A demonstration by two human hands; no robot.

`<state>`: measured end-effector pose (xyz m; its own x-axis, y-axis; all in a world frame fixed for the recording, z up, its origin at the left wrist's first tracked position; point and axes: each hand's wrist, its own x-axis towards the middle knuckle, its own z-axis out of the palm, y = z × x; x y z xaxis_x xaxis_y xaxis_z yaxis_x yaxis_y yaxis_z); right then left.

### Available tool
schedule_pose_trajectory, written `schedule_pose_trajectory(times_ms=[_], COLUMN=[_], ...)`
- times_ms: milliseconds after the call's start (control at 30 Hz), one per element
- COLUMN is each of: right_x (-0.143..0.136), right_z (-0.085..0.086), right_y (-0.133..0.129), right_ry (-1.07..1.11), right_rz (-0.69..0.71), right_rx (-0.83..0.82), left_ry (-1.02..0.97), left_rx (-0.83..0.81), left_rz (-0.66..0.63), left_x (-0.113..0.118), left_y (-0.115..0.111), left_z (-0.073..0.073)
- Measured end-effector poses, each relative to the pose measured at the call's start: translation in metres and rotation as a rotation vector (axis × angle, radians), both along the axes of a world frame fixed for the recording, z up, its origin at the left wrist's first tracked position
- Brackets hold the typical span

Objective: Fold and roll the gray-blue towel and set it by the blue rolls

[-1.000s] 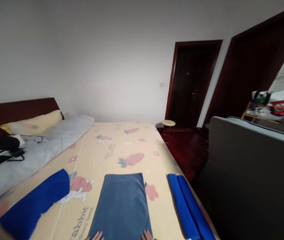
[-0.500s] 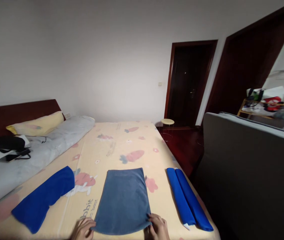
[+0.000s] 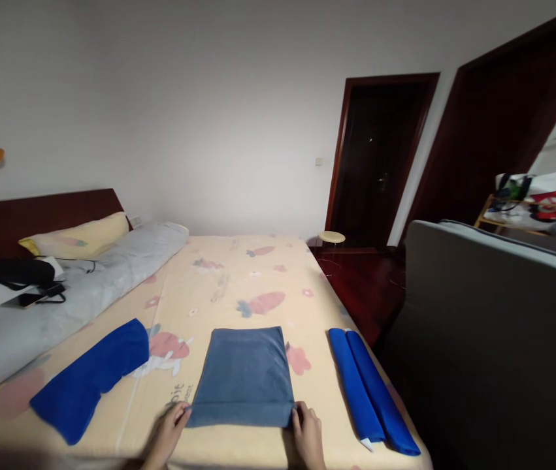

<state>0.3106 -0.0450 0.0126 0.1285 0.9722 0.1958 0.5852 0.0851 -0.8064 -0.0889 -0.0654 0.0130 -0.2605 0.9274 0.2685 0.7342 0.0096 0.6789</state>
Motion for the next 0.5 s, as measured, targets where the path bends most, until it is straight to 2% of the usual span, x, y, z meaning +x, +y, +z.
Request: schedule_pose_trajectory(times_ms=[67, 200, 300, 400, 500], right_x=[-0.001, -0.003, -0.003, -0.003, -0.002], right_z=[-0.007, -0.022, -0.033, -0.041, -0.04], right_y=[-0.001, -0.005, -0.006, -0.007, -0.008], right_ry=[-0.055, -0.147, -0.235, -0.304, -0.444], right_rz=[-0.039, -0.044, -0.064, -0.122, -0.121], right_rx=[0.02, 0.081, 0.178, 0.253, 0.299], left_ry=[0.126, 0.186, 0.265, 0.369, 0.451], left_rx=[0.046, 0.053, 0.094, 0.087, 0.001], left_rz=[-0.034, -0.055, 0.027, 0.144, 0.136], left_x=[0.003, 0.013, 0.022, 0.029, 0.035], left_y=[0.003, 0.0, -0.006, -0.011, -0.014], left_z=[-0.004, -0.015, -0.02, -0.013, 0.007])
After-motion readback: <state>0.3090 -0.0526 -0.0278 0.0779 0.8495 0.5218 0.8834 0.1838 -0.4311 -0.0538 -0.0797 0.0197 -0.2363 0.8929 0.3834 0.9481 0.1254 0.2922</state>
